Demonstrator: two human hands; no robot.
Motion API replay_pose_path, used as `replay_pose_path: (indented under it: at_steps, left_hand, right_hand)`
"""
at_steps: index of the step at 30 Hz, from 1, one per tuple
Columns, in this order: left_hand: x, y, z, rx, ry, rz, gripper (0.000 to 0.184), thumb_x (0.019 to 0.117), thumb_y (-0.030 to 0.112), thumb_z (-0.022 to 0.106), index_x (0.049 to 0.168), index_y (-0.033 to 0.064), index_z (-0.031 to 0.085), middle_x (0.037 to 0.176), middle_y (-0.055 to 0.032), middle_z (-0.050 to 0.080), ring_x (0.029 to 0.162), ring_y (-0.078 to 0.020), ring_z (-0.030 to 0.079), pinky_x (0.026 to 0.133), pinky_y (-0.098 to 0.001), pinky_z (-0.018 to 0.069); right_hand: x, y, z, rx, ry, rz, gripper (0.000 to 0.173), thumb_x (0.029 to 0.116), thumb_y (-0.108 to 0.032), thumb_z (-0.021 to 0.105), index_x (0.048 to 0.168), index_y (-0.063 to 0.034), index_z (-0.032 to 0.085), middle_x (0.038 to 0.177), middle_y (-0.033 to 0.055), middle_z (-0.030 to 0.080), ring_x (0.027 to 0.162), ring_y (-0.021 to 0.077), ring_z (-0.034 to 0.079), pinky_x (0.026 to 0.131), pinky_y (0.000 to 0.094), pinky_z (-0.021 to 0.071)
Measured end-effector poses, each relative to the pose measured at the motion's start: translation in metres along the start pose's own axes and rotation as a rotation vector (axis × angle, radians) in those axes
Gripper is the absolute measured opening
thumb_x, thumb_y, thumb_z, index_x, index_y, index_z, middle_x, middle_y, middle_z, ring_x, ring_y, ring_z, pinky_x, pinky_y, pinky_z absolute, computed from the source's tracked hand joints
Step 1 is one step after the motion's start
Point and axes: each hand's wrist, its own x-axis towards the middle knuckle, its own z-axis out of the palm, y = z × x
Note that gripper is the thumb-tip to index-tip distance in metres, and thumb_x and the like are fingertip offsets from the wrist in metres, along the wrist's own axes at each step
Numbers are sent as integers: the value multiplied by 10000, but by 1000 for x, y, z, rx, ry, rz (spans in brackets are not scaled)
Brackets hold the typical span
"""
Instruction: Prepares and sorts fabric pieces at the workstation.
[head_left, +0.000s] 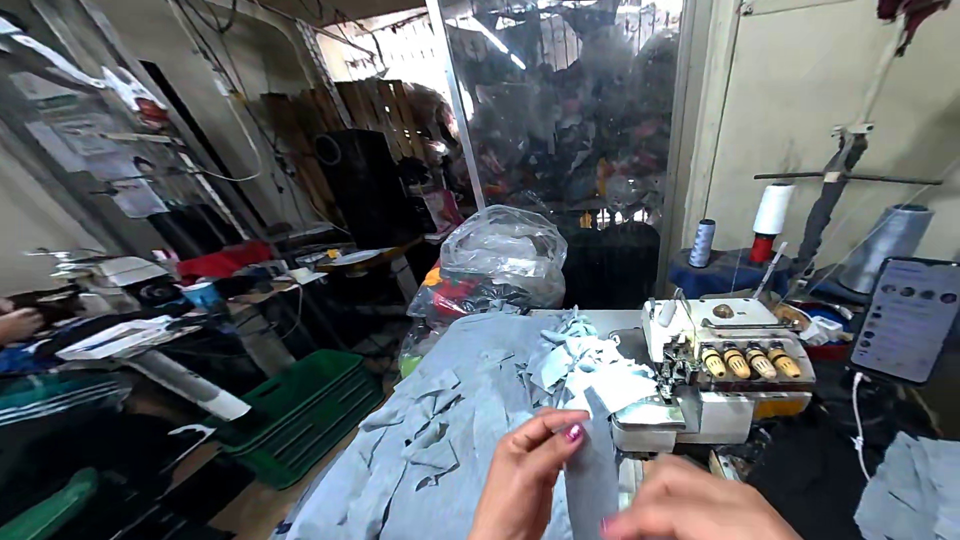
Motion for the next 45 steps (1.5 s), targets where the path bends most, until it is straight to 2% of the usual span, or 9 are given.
replay_pose_path:
  at_steps: [10, 14, 19, 23, 25, 28, 34, 42, 45]
  left_hand:
    - [-20, -8, 28, -37, -276, 161, 172, 951, 200, 700, 1073, 147, 809, 1028, 52, 709, 939, -28, 645, 812, -199, 556]
    - [-19, -12, 24, 14, -498, 290, 342, 941, 176, 695, 1281, 144, 706, 1212, 72, 635, 1103, -38, 595, 945, -237, 530]
    - [-27, -12, 34, 33, -258, 228, 189, 978, 138, 659, 1121, 156, 782, 1029, 89, 704, 945, -6, 646, 838, -198, 558]
    - [-24, -18, 36, -30, -315, 188, 237, 1021, 204, 601, 1205, 189, 749, 1110, 103, 718, 1008, 10, 647, 903, -209, 543]
    - [-26, -29, 37, -81, -368, 48, 305, 1014, 116, 568, 1315, 105, 619, 1170, 84, 712, 1047, -25, 666, 940, -264, 554]
    - [-21, -60, 30, -56, -268, -286, 300, 977, -11, 538, 1275, -13, 578, 972, 11, 728, 863, -85, 701, 822, -310, 593]
    - [44, -106, 15, 195, 55, -279, 237, 973, -22, 516, 1198, -32, 587, 807, -7, 645, 702, -84, 627, 670, -281, 549]
    - [78, -105, 3, 155, 157, -227, 196, 945, -75, 473, 1065, -2, 610, 717, 26, 639, 627, -48, 611, 574, -212, 509]
    - [86, -111, 1, 183, 148, -206, 191, 935, -55, 487, 1058, 4, 622, 821, 5, 680, 719, -53, 644, 640, -218, 532]
  right_hand:
    - [-5, 34, 6, -40, 285, 165, 327, 982, -131, 622, 1280, 1, 591, 907, 55, 693, 775, 37, 644, 697, 193, 541]
    - [-9, 34, 1, -57, 309, 195, 419, 968, -212, 647, 1323, -2, 571, 1059, 50, 681, 951, 45, 643, 776, 197, 541]
    - [-10, 25, 0, 50, 267, 181, 297, 981, -143, 641, 1222, 22, 585, 922, 56, 687, 809, 39, 653, 735, 204, 554]
    - [-5, 28, -10, 91, 143, 168, 195, 1004, -99, 588, 1169, 4, 600, 875, 62, 697, 727, 19, 623, 647, 178, 509]
    - [-10, 46, -13, 80, 248, 96, 127, 991, -43, 562, 1037, -28, 679, 942, 34, 710, 834, -21, 633, 737, 141, 525]
    - [-36, 90, -18, -45, 577, 268, 255, 916, 6, 528, 898, -85, 765, 892, -37, 706, 835, -21, 637, 716, 142, 527]
    - [-55, 157, 5, 5, 763, 853, 237, 983, -30, 523, 1106, -17, 726, 1059, 55, 728, 715, 50, 628, 626, 239, 518]
    - [-24, 168, 19, 34, 928, 838, 173, 949, 8, 583, 1109, 23, 646, 694, 9, 619, 513, 38, 556, 479, 207, 483]
    - [-27, 174, 22, -61, 952, 791, 188, 936, -10, 586, 1109, 25, 651, 644, -14, 586, 500, 34, 552, 469, 214, 491]
